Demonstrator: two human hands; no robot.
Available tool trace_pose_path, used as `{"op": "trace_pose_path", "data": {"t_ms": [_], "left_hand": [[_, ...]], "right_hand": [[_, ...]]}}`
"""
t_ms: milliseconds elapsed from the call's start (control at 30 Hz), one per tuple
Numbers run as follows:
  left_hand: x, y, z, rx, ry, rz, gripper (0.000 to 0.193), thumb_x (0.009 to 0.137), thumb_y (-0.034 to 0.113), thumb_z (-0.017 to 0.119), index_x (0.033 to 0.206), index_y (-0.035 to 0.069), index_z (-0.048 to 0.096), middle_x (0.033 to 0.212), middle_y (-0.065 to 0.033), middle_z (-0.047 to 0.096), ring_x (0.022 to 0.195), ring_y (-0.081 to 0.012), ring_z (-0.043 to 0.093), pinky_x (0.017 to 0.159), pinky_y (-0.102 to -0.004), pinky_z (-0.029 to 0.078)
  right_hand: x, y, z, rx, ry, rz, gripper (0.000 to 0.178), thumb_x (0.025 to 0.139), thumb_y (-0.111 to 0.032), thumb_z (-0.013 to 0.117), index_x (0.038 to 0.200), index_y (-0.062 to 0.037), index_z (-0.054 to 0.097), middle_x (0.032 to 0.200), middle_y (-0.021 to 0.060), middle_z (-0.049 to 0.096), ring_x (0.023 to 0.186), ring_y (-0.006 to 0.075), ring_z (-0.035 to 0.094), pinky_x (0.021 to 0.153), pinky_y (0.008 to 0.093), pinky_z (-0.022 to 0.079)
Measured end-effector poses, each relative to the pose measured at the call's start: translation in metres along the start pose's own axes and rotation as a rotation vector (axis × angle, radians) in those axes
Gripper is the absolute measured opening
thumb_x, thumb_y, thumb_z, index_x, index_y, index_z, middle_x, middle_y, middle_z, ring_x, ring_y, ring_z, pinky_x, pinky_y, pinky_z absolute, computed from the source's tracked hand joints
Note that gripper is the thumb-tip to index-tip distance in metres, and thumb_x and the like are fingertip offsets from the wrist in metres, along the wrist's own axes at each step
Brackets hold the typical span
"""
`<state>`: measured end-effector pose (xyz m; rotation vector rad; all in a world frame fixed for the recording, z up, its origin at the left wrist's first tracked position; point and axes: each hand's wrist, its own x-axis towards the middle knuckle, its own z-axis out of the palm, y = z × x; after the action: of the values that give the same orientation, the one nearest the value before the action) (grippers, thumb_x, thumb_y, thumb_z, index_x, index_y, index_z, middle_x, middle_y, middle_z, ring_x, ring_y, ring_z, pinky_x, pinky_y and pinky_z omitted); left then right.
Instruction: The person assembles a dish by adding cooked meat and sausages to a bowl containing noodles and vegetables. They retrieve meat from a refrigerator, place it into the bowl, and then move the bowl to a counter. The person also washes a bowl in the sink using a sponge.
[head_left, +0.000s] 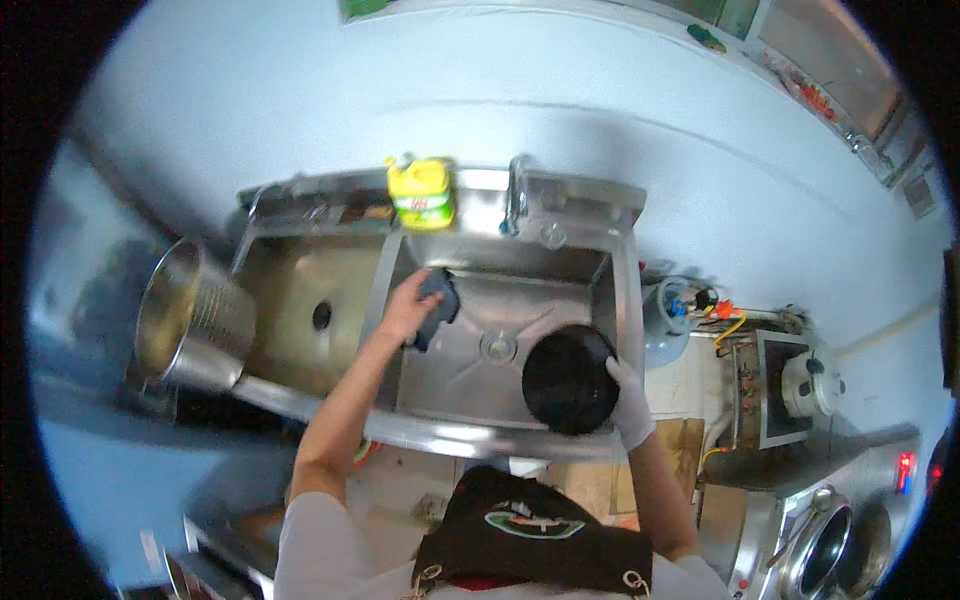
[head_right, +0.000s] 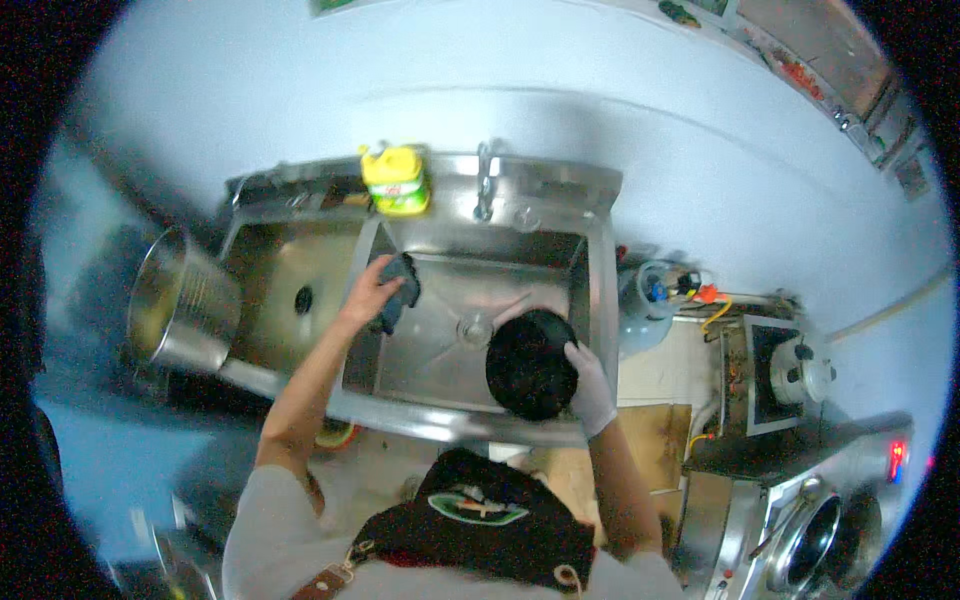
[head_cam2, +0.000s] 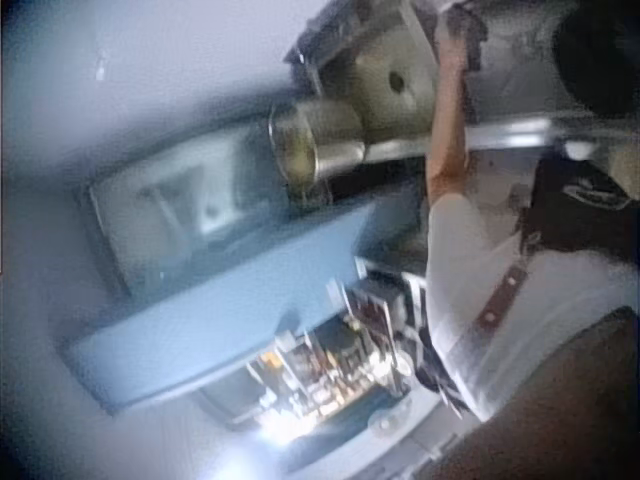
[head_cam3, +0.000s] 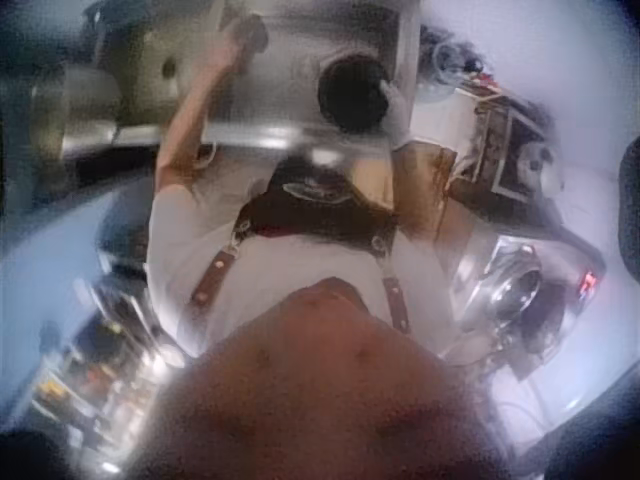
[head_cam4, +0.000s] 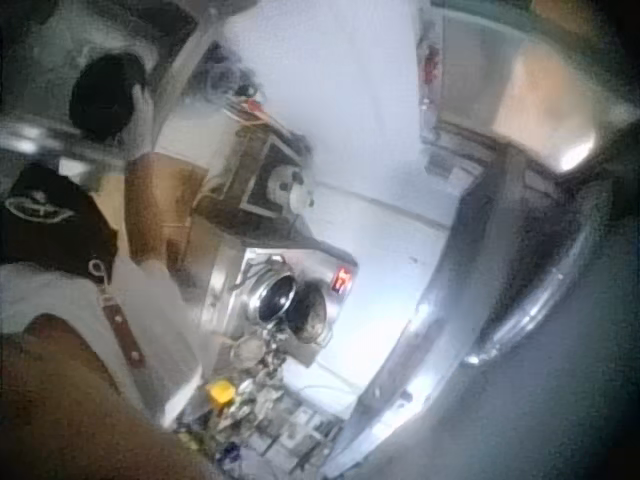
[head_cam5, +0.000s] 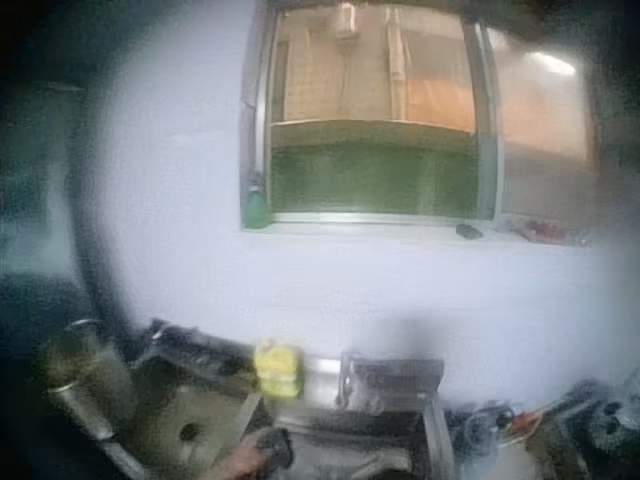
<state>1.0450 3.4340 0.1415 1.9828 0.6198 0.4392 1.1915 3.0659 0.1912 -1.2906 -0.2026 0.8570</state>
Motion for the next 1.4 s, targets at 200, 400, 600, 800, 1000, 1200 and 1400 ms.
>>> {"op": "trace_pose_path", "data": {"t_ms": [200, 400, 600, 800, 1000, 1200, 1400], "left_hand": [[0.218, -0.028, 0.143, 0.442, -0.176, 0.683, 0.03, 0.068, -0.003, 0.056, 0.097, 0.0, 0.055, 0.102, -0.0154, 0.055, 0.102, -0.0312, 0.051, 0.088, -0.0375, 0.043], [0.224, -0.11, 0.176, 0.347, -0.083, 0.439, 0.04, 0.069, -0.005, 0.055, 0.108, 0.002, 0.055, 0.112, -0.0163, 0.055, 0.109, -0.0322, 0.05, 0.09, -0.0378, 0.044], [0.183, -0.161, 0.106, 0.044, 0.059, -0.044, 0.051, 0.073, -0.008, 0.054, 0.122, 0.005, 0.049, 0.113, -0.0151, 0.057, 0.106, -0.0305, 0.054, 0.091, -0.0345, 0.043], [0.139, -0.121, -0.006, -0.752, 0.269, -0.492, 0.042, 0.084, 0.001, 0.051, 0.125, 0.009, 0.046, 0.111, -0.0098, 0.057, 0.099, -0.0228, 0.058, 0.087, -0.0326, 0.047], [0.14, -0.155, -0.089, -1.266, 0.361, -0.591, 0.032, 0.088, 0.009, 0.051, 0.12, 0.007, 0.047, 0.112, -0.012, 0.058, 0.1, -0.0261, 0.057, 0.092, -0.04, 0.045], [0.192, -0.124, -0.068, -1.011, 0.2, -0.45, 0.036, 0.082, 0.005, 0.055, 0.117, 0.005, 0.048, 0.104, -0.0098, 0.059, 0.091, -0.0221, 0.06, 0.08, -0.0347, 0.05], [0.219, -0.114, -0.054, -0.868, 0.402, -0.429, 0.04, 0.079, 0.004, 0.059, 0.116, 0.001, 0.046, 0.099, -0.0072, 0.058, 0.088, -0.0156, 0.055, 0.077, -0.0276, 0.045]], "right_hand": [[0.092, 0.036, 0.016, 0.252, 0.192, 0.233, 0.031, 0.091, -0.024, 0.05, 0.112, -0.0025, 0.055, 0.104, 0.0073, 0.06, 0.098, 0.0181, 0.057, 0.087, 0.0324, 0.045], [0.206, 0.047, 0.035, 0.284, 0.091, 0.229, 0.031, 0.091, -0.022, 0.05, 0.112, 0.0006, 0.055, 0.103, 0.0063, 0.061, 0.095, 0.0163, 0.057, 0.085, 0.0293, 0.044], [0.308, 0.078, 0.053, 0.154, -0.017, 0.258, 0.026, 0.088, -0.021, 0.054, 0.105, -0.0024, 0.058, 0.097, 0.003, 0.06, 0.089, 0.0136, 0.055, 0.079, 0.0292, 0.044], [0.322, 0.167, 0.056, -1.083, -0.003, 0.064, 0.03, 0.079, -0.025, 0.058, 0.096, 0.0003, 0.06, 0.089, 0.0166, 0.062, 0.087, 0.0321, 0.059, 0.079, 0.0427, 0.045], [0.306, 0.164, 0.161, -1.097, -0.364, -0.275, 0.037, 0.078, -0.024, 0.058, 0.106, 0.0001, 0.059, 0.106, 0.0224, 0.058, 0.103, 0.037, 0.053, 0.088, 0.0429, 0.043], [0.454, 0.007, 0.355, -1.298, -0.344, -0.964, 0.027, 0.085, -0.027, 0.053, 0.097, -0.0043, 0.061, 0.096, 0.0172, 0.06, 0.096, 0.0347, 0.056, 0.085, 0.0435, 0.043], [0.512, 0.031, 0.401, -1.678, -0.616, -0.259, 0.05, 0.091, -0.042, 0.038, 0.099, 0.0002, 0.064, 0.108, 0.0239, 0.059, 0.101, 0.037, 0.056, 0.089, 0.041, 0.042]]}}
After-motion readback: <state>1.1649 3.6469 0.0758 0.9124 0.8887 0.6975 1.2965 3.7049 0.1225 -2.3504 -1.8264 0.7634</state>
